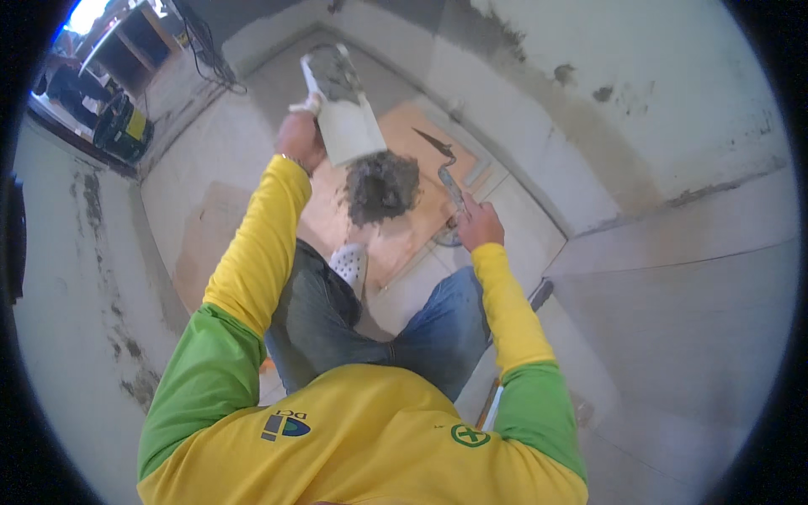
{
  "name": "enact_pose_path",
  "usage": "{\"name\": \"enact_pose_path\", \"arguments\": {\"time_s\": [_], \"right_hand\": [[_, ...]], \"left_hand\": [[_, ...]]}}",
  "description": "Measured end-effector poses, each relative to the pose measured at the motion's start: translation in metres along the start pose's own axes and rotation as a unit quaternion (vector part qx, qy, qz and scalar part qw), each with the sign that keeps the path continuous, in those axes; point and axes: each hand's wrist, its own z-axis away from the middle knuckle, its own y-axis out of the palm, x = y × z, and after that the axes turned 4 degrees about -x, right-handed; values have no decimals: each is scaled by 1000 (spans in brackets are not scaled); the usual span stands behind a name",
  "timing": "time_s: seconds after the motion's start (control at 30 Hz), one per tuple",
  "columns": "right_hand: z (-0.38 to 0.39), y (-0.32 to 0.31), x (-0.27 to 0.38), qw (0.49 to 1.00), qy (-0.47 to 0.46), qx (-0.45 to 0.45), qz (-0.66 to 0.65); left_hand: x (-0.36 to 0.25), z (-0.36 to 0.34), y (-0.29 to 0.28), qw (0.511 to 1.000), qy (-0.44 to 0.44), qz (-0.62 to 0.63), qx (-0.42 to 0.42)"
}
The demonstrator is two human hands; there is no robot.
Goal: The person cuts a ceramic tile with an angle grinder, applies mortar to the back of the tile with a trowel, and positions the tile onto the wall. They then tap the tile with a rubber mallet and verify the alignment using a spirit level.
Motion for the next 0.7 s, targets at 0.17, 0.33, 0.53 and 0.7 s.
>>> {"name": "enact_pose_path", "arguments": {"time_s": [0.17, 0.33, 0.53, 0.7], "right_hand": [[-21, 48, 12, 976, 27, 202, 73], [-36, 87, 14, 975, -47, 141, 164], [-27, 105, 3, 959, -80, 168, 213], [-10, 110, 10, 965, -38, 199, 166]], "left_hand": [[-24, 7, -2, 924, -164, 267, -221], [-50, 18, -1, 909, -188, 275, -248], [-45, 15, -12, 917, -173, 261, -249], [-45, 15, -12, 917, -184, 250, -250]]}}
